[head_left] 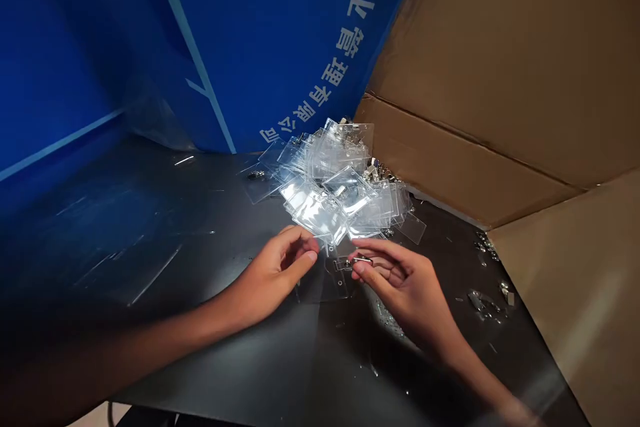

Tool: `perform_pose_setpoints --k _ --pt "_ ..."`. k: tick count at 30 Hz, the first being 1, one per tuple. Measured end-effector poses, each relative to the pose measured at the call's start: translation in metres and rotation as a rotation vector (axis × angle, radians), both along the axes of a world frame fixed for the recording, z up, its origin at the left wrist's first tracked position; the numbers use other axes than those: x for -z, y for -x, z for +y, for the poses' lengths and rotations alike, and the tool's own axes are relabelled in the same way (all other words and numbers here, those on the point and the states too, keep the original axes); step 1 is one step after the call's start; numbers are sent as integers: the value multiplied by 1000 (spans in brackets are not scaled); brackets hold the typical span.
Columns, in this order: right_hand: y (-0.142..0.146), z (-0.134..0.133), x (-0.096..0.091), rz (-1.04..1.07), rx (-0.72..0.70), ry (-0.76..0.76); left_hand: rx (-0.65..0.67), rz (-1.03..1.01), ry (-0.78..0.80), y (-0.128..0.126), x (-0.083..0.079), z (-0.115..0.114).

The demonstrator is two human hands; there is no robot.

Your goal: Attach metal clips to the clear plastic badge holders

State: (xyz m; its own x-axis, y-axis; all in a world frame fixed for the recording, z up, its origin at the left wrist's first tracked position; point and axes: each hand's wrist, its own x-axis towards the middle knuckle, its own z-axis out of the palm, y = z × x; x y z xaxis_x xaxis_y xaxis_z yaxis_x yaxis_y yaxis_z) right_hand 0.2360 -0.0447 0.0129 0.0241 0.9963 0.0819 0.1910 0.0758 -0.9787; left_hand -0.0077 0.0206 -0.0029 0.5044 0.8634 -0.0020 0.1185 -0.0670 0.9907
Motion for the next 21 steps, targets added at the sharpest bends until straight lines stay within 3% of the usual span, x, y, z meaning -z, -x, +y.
perform_pose_setpoints --k 4,8,11,13,15,18,21 --pt "-8 36 -36 -47 16 65 -95 -22 -34 5 -4 4" --pt "-22 105 -69 -229 76 -58 -202 4 -56 10 -6 9" --pt "-37 154 -74 -287 270 -85 -143 69 -140 9 -6 6" --pt "-46 170 -74 -424 421 -74 -73 130 -195 9 -9 3" --pt "-55 166 -76 -641 535 -48 14 256 -264 12 -16 3" --pt "-73 128 -80 -836 594 4 90 595 -407 30 -31 20" --pt "-108 76 -75 -998 587 128 -24 1030 -432 64 -46 56"
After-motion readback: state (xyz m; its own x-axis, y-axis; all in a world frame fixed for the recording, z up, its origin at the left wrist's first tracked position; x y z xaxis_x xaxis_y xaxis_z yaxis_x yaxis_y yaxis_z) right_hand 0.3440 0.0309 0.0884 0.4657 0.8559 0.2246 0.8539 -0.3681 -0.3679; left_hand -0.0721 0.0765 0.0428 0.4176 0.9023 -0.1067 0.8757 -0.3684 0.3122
